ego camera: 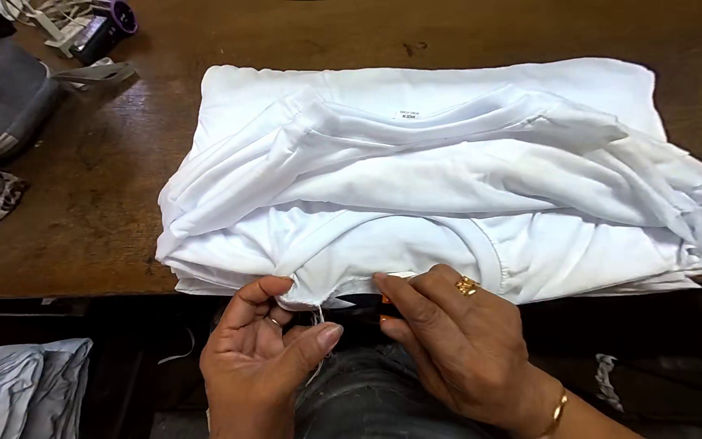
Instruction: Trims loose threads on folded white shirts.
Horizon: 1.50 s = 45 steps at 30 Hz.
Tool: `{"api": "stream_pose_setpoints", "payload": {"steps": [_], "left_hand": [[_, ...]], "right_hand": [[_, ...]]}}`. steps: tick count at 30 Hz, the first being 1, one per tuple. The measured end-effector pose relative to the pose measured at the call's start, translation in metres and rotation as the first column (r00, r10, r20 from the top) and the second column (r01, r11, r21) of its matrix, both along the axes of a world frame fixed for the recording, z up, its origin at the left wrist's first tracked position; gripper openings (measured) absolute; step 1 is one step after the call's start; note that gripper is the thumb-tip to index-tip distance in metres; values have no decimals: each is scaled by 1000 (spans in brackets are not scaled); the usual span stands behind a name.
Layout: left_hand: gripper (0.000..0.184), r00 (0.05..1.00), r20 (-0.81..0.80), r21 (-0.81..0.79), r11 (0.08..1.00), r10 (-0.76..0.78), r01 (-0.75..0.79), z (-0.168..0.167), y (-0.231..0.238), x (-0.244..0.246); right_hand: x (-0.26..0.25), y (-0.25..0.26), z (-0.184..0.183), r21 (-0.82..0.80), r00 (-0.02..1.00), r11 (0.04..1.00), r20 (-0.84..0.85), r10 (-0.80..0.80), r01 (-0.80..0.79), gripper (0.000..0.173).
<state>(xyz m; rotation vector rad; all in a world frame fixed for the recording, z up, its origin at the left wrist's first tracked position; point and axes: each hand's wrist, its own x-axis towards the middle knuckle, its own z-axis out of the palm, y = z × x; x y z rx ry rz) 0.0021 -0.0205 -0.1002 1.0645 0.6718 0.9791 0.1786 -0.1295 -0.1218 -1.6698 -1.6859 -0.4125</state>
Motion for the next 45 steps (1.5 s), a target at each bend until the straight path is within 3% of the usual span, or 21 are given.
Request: {"api": "stream_pose_setpoints", "payload": {"steps": [12,14,16,18,20,22,23,26,29,32,38,42,45], "left_hand": [[58,1000,-10,-64,998,5,-6,3,-3,0],[57,1000,-30,-49,999,6,-8,2,-5,0],[54,998,-70,27,1000,3,-1,0,-8,2],[56,994,-106,169,985,-16,34,-4,-12,7],[61,990,-138,304,951,-22,64,-9,-16,12],[61,990,-138,364,929,-18,68,-11,-17,19],[57,994,-112,361,931,-10,50,-13,-17,22],[44,1000,8,263,965,20,-21,-18,-13,28],[44,999,49,216,976,3,-14,-18,-13,27],[45,999,47,194,981,-8,-2,-14,-14,25],[42,999,31,201,979,-44,37,-12,-13,21],[36,995,88,24,999,-51,49,-7,-14,21],[44,997,72,-62,997,-32,36,-3,-15,23]], "right_hand": [[-11,23,3,48,999,998,22,45,-46,25],[-8,24,4,24,997,998,-49,64,-63,27],[-2,23,7,13,963,994,-249,106,-106,31],[3,17,14,40,833,987,-532,151,-154,35],[5,10,19,83,605,982,-778,171,-172,40],[6,3,19,103,442,979,-880,173,-176,42],[7,0,18,100,424,978,-890,171,-183,38],[8,-6,16,70,527,979,-834,163,-192,26],[8,-10,14,58,617,977,-767,174,-204,43],[7,-4,15,78,684,977,-702,195,-199,46],[-1,20,20,88,910,985,-379,170,-148,17],[-9,15,24,124,983,982,-92,156,-144,18],[-15,7,18,130,990,982,6,141,-140,20]]}}
